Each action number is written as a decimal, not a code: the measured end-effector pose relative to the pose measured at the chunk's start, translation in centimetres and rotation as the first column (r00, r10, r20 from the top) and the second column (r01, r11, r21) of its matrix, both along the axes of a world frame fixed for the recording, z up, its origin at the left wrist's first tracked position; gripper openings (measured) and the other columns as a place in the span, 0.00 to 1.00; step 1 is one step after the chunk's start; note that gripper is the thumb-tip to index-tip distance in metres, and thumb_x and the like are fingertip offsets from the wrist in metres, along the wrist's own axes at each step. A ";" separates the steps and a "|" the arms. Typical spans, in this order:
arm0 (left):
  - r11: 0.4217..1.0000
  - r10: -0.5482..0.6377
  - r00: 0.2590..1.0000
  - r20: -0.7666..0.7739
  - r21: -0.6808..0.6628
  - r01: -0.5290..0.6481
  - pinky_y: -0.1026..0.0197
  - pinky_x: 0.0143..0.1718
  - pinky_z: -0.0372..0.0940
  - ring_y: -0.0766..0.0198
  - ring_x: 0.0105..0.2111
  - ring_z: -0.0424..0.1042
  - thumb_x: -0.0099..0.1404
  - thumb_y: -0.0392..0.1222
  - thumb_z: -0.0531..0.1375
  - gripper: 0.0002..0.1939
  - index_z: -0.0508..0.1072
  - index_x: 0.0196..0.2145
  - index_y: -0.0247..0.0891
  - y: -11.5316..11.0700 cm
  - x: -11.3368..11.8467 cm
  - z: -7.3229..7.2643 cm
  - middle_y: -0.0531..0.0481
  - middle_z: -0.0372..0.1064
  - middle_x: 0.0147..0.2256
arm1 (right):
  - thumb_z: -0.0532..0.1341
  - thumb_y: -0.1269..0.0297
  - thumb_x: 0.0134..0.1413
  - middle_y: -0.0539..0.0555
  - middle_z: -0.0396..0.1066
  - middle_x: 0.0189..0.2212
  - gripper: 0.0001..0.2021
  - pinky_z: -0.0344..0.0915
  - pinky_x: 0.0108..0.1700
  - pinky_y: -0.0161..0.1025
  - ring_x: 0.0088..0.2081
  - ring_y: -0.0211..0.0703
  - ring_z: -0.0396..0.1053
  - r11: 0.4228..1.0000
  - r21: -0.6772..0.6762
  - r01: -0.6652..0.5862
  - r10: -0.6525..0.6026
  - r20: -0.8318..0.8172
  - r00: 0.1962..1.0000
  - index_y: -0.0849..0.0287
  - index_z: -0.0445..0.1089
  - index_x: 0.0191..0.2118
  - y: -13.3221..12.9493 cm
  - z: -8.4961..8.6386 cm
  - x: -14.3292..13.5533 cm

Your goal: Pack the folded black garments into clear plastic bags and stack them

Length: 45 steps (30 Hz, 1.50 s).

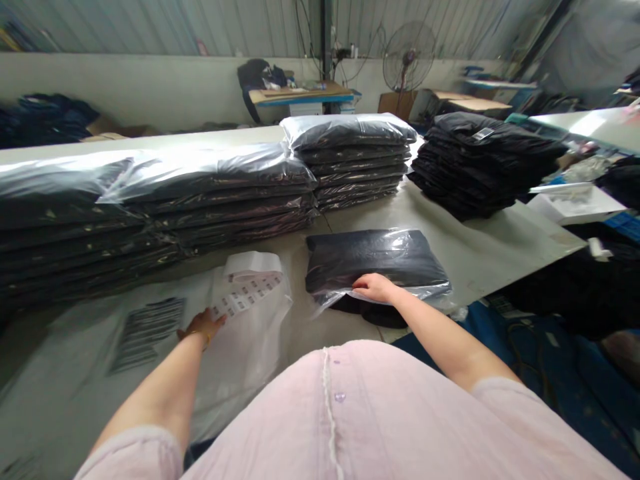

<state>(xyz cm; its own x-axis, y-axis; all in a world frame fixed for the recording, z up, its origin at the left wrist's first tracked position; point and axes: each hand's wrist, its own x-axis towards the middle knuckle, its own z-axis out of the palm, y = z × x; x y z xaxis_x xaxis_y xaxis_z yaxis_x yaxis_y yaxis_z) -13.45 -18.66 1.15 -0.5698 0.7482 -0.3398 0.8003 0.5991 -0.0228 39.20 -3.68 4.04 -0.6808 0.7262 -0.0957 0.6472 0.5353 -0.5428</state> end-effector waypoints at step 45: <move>0.777 -0.004 0.049 0.999 0.035 -0.629 0.62 0.34 0.71 0.61 0.32 0.77 0.53 0.48 0.69 0.15 0.76 0.34 0.35 0.7 20.0 2.5 0.43 0.78 0.33 | 0.62 0.59 0.56 0.55 0.70 0.41 0.09 0.61 0.52 0.44 0.46 0.47 0.65 0.971 0.119 0.206 -0.141 -0.409 0.902 0.54 0.74 0.40 -7.8 -0.3 -14.2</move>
